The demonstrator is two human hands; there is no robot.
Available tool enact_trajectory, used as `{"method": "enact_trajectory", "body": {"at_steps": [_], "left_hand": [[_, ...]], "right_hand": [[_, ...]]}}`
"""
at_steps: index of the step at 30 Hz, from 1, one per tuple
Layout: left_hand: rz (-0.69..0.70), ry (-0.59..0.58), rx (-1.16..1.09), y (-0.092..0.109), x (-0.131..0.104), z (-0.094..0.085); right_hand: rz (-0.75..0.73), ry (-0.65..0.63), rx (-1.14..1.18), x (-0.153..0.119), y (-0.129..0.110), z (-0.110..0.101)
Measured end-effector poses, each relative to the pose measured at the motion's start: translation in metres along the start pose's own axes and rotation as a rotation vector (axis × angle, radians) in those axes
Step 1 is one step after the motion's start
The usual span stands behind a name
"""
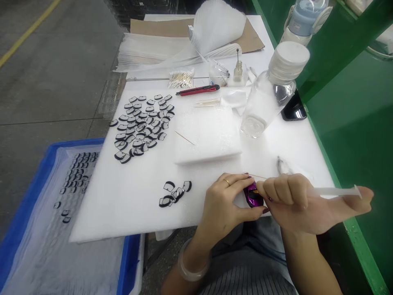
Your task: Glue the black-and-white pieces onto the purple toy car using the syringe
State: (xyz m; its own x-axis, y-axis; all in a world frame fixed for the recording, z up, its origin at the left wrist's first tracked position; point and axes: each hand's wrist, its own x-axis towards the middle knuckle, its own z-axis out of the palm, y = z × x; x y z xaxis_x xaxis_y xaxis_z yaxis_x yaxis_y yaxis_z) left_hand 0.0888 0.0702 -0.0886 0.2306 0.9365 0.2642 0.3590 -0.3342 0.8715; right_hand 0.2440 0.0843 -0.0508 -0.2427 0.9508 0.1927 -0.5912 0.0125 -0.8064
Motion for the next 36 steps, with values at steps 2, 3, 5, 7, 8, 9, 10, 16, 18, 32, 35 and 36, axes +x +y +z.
{"method": "enact_trajectory", "body": {"at_steps": [2,3,5,7,8,9,10,16,18,32,35,36], "left_hand": [[0.006,0.001,0.003,0.0,0.0,0.0],[0.007,-0.002,0.005,-0.001,-0.001,0.0],[0.008,-0.01,0.009,-0.002,-0.001,0.0],[0.005,-0.016,0.012,-0.003,-0.002,0.0],[0.004,-0.017,0.012,-0.003,-0.002,0.0],[0.002,-0.018,0.011,-0.003,-0.002,0.001],[-0.001,-0.019,0.009,-0.003,-0.002,0.001],[-0.006,-0.009,0.006,-0.003,-0.002,0.002],[-0.007,-0.005,0.013,-0.002,-0.001,0.002],[0.029,0.029,0.099,0.002,-0.001,0.009],[0.029,0.025,0.1,0.002,-0.001,0.009],[0.03,0.024,0.101,0.001,-0.002,0.009]], "right_hand": [[-0.002,-0.004,-0.011,0.0,0.0,0.0],[-0.004,-0.007,-0.022,-0.001,-0.001,0.0],[-0.01,-0.025,-0.054,-0.003,-0.001,0.0],[-0.019,-0.054,-0.085,-0.004,-0.002,0.001],[-0.023,-0.064,-0.094,-0.005,-0.003,0.002],[-0.025,-0.069,-0.095,-0.005,-0.004,0.003],[-0.024,-0.068,-0.093,-0.006,-0.004,0.004],[-0.024,-0.056,-0.151,-0.008,-0.006,0.009],[-0.039,-0.031,-0.171,-0.009,-0.007,0.01],[0.002,0.118,-0.341,-0.018,-0.012,0.017],[0.044,0.133,-0.399,-0.018,-0.009,0.02],[0.041,0.137,-0.4,-0.019,-0.008,0.021]]}}
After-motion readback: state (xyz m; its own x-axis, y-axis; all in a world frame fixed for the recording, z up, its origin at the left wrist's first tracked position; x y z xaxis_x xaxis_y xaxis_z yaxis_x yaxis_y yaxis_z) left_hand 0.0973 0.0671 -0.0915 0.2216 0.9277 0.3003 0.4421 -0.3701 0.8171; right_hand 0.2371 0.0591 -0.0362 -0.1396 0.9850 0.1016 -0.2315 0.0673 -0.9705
